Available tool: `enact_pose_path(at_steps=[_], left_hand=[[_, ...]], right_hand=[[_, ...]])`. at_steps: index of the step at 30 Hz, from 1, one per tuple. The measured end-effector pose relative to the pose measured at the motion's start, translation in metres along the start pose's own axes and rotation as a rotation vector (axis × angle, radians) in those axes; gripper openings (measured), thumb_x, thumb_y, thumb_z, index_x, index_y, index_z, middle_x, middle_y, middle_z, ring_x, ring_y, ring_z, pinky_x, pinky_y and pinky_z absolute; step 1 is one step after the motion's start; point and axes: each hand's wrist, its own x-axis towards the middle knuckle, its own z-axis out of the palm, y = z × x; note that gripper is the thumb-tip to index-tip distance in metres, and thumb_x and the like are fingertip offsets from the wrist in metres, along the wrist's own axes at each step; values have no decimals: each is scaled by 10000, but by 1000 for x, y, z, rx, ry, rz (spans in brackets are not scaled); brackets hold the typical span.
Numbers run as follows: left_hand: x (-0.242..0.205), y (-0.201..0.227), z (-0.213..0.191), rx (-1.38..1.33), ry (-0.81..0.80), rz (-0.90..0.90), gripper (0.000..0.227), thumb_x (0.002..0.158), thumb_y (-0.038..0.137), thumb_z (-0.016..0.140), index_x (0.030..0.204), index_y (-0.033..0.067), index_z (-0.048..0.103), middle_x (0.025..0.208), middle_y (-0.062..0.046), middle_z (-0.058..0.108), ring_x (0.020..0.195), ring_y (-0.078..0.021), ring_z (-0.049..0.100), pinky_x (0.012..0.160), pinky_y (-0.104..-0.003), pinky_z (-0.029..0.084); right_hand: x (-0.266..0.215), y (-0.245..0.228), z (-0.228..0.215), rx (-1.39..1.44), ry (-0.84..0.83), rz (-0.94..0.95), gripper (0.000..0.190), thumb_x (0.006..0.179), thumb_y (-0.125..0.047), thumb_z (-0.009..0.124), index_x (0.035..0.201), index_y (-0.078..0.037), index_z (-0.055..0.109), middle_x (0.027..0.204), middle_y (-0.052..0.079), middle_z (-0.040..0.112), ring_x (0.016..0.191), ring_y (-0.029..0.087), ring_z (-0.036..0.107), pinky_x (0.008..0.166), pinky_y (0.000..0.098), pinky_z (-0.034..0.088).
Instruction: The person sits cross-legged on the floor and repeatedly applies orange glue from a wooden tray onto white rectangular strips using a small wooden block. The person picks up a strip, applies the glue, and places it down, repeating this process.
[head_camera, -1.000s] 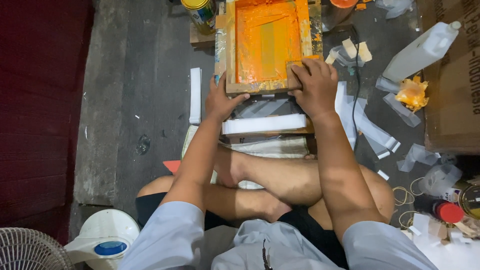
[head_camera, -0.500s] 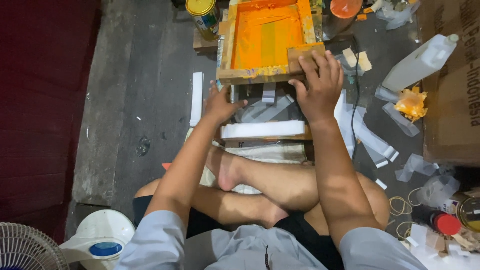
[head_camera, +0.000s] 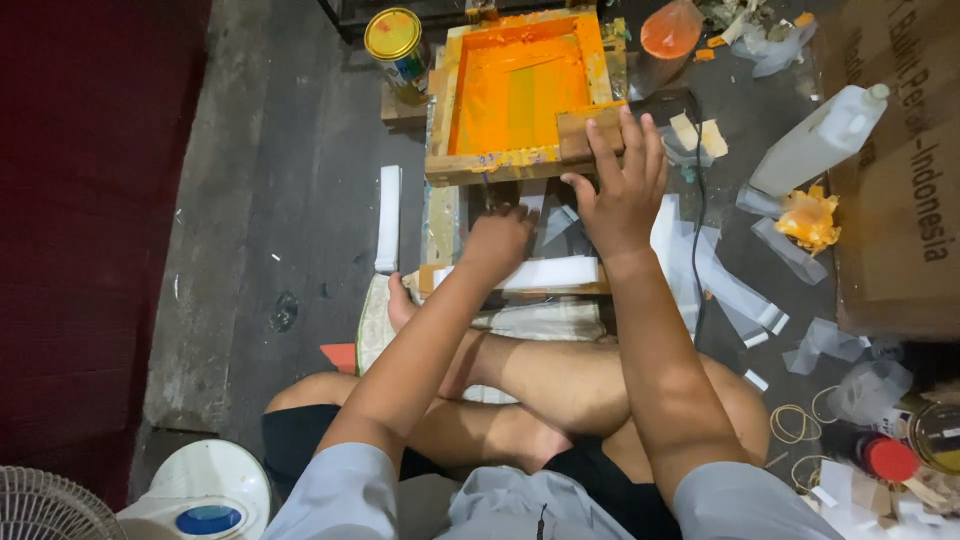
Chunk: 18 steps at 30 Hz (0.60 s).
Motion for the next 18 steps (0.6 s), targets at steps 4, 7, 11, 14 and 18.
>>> enact_pose_path(at_steps=[4,7,11,14,18], left_hand=[[-10,-6,21,78,72,43,293,869,140,655,1146,123,750,1082,-116,758,940,-301,755,784,-453,584],[-28,-17,42,71,179,74,271,868,148,665,1121,140,764,1020,-89,765,850,-278,768,712,-418,584],[-69,-15,32,-117,557,6,202,815,105,708,999,162,771,929,-48,752,835,-262,753,749,-362,584],[-104,-4,8,-294,709,-125,214,798,84,719,982,183,762,924,-25,740,870,-257,741,800,-364,570],[-155,7,-30,-396,710,-405,164,866,207,745,962,340,735,951,153,747,1003,-83,704,1127,-373,254]], right_hand=[[3,-2,-2,16,-2,17,765,802,-154,966,1474,-157,600,1526,180,433,1434,500,326,1097,708,304],[2,-1,-5,8,-36,8,732,799,-197,965,1446,-159,626,1514,161,449,1435,480,331,1093,696,323],[5,-5,-13,45,-120,69,693,753,-125,955,1380,-149,661,1485,161,491,1455,468,329,1125,726,271],[5,-5,-14,41,-205,101,695,740,-134,953,1372,-170,666,1481,144,507,1472,438,331,1152,705,259],[2,-4,-6,27,-261,119,711,711,-103,948,1362,-201,680,1481,128,527,1488,419,334,1172,690,239]])
